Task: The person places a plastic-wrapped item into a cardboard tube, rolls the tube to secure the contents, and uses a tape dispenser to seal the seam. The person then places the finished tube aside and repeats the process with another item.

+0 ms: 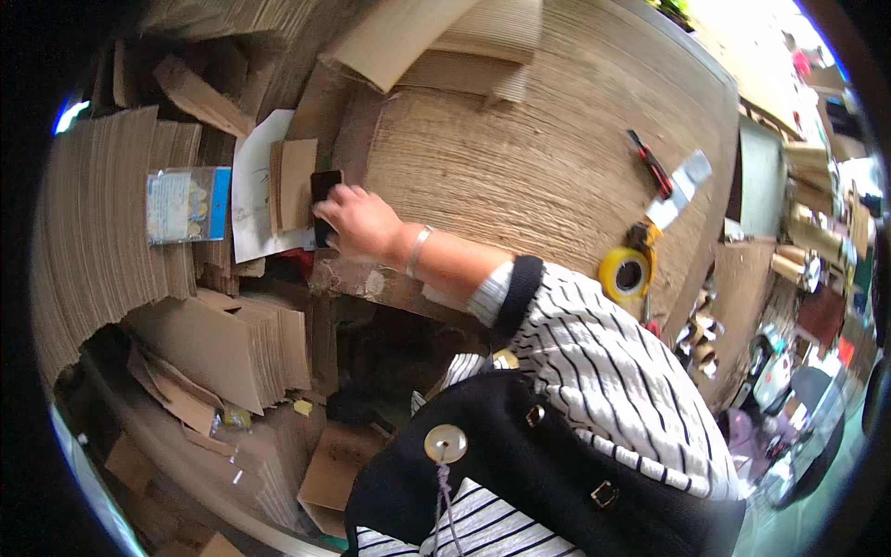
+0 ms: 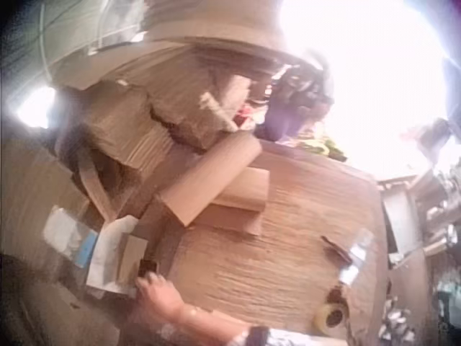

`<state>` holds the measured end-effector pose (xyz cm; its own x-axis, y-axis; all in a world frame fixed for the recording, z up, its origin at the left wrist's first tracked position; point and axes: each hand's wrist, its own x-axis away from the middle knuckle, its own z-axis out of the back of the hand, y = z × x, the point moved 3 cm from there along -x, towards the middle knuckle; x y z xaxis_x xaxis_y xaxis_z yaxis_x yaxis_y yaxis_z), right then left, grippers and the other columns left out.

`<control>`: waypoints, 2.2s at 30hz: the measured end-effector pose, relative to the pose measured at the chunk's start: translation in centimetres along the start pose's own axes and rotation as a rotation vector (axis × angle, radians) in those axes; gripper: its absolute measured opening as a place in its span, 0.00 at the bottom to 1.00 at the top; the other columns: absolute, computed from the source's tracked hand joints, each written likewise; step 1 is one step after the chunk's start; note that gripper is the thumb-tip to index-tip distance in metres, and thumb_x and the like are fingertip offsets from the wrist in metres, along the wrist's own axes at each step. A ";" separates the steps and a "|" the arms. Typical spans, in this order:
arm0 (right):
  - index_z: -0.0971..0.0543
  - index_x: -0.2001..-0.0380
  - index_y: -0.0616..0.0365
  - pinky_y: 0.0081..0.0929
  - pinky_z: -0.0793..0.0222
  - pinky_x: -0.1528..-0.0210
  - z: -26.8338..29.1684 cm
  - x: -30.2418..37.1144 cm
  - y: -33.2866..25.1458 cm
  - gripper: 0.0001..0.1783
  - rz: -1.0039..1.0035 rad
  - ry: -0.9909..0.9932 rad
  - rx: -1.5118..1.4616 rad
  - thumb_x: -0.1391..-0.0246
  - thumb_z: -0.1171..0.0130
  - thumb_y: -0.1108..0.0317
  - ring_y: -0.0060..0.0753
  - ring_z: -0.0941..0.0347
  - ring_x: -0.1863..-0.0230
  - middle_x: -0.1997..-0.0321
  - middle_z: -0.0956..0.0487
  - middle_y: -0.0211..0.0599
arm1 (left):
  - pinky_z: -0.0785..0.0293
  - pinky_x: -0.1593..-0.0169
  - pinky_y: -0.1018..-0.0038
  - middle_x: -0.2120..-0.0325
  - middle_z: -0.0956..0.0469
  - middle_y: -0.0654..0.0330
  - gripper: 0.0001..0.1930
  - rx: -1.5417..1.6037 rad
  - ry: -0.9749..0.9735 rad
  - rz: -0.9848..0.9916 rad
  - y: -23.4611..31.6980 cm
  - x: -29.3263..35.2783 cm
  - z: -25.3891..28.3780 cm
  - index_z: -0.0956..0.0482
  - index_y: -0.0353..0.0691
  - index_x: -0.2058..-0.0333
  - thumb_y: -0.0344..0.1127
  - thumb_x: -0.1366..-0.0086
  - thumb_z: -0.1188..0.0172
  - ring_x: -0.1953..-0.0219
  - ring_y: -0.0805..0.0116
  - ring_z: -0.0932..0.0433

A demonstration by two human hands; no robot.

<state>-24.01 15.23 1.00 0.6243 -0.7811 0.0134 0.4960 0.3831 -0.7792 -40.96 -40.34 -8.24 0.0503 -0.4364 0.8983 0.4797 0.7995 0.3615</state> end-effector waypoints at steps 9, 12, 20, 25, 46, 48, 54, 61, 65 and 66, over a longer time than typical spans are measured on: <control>0.23 0.51 0.53 0.43 0.30 0.50 4.9 27.4 0.6 0.21 -0.202 0.280 0.204 0.51 0.38 0.65 0.50 0.29 0.52 0.55 0.25 0.44 | 0.25 0.61 0.71 0.58 0.21 0.58 0.17 0.600 -0.010 -0.066 1.2 -6.2 9.9 0.27 0.36 0.47 0.35 0.31 0.41 0.64 0.69 0.23; 0.21 0.54 0.52 0.38 0.29 0.53 3.8 34.4 -2.5 0.18 -0.296 0.333 0.227 0.51 0.39 0.66 0.47 0.28 0.56 0.59 0.23 0.39 | 0.25 0.58 0.73 0.56 0.20 0.57 0.19 0.523 0.000 -0.110 1.7 -5.7 11.5 0.28 0.36 0.45 0.38 0.31 0.42 0.62 0.69 0.22; 0.20 0.56 0.54 0.39 0.30 0.46 -3.4 46.2 -3.6 0.19 -0.575 0.272 0.270 0.55 0.34 0.69 0.48 0.29 0.48 0.52 0.24 0.41 | 0.25 0.59 0.73 0.59 0.19 0.59 0.18 0.039 0.012 -0.129 -0.2 -8.1 11.7 0.25 0.36 0.48 0.38 0.32 0.41 0.63 0.71 0.21; 0.29 0.42 0.50 0.44 0.41 0.36 0.7 48.3 -1.6 0.37 -0.611 0.474 0.564 0.61 0.31 0.65 0.49 0.38 0.38 0.41 0.32 0.42 | 0.26 0.59 0.71 0.58 0.20 0.62 0.18 -0.026 0.147 -0.061 8.5 0.1 9.2 0.26 0.37 0.47 0.39 0.32 0.42 0.62 0.71 0.21; 0.35 0.40 0.50 0.48 0.29 0.44 16.4 47.5 22.3 0.41 -1.233 0.429 0.329 0.51 0.34 0.42 0.52 0.29 0.40 0.40 0.28 0.46 | 0.25 0.56 0.73 0.62 0.19 0.62 0.14 -0.236 0.298 -0.508 9.7 7.1 -5.9 0.22 0.33 0.56 0.37 0.36 0.37 0.62 0.72 0.20; 0.33 0.42 0.53 0.45 0.30 0.43 15.8 46.8 23.9 0.39 -1.211 0.244 0.272 0.50 0.36 0.42 0.53 0.28 0.40 0.41 0.26 0.52 | 0.26 0.55 0.74 0.63 0.19 0.63 0.14 -0.121 0.336 -0.419 9.3 7.9 -7.0 0.21 0.33 0.57 0.37 0.36 0.37 0.62 0.72 0.20; 0.28 0.53 0.51 0.47 0.29 0.48 18.5 50.8 27.2 0.25 -1.168 0.316 0.333 0.48 0.36 0.50 0.55 0.24 0.47 0.50 0.20 0.51 | 0.29 0.53 0.74 0.65 0.22 0.64 0.15 0.328 0.307 -0.091 6.7 11.1 -12.2 0.23 0.32 0.57 0.39 0.33 0.41 0.61 0.71 0.23; 0.31 0.42 0.50 0.45 0.30 0.43 20.9 52.7 25.2 0.34 -1.063 0.259 0.678 0.50 0.33 0.51 0.52 0.28 0.42 0.42 0.25 0.45 | 0.29 0.54 0.73 0.63 0.22 0.61 0.15 0.318 0.310 -0.137 4.6 12.9 -14.8 0.23 0.33 0.55 0.40 0.32 0.43 0.60 0.70 0.23; 0.33 0.37 0.55 0.43 0.36 0.39 19.0 47.2 18.1 0.42 -0.453 0.387 0.575 0.55 0.29 0.56 0.52 0.32 0.39 0.40 0.28 0.47 | 0.29 0.54 0.72 0.61 0.22 0.60 0.15 0.303 0.292 -0.148 6.9 12.4 -14.7 0.23 0.33 0.54 0.40 0.31 0.44 0.59 0.69 0.23; 0.32 0.38 0.56 0.47 0.39 0.37 17.0 45.0 14.2 0.42 -0.349 0.379 0.583 0.56 0.28 0.58 0.52 0.35 0.37 0.38 0.30 0.48 | 0.29 0.54 0.72 0.61 0.22 0.60 0.15 0.346 0.296 -0.121 6.5 12.2 -15.1 0.24 0.33 0.54 0.40 0.30 0.45 0.59 0.69 0.23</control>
<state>21.41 -6.13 1.21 0.1770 -0.9791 -0.1000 0.9288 0.1998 -0.3122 -24.01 -46.71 1.34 0.2841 -0.5936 0.7530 0.1796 0.8044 0.5663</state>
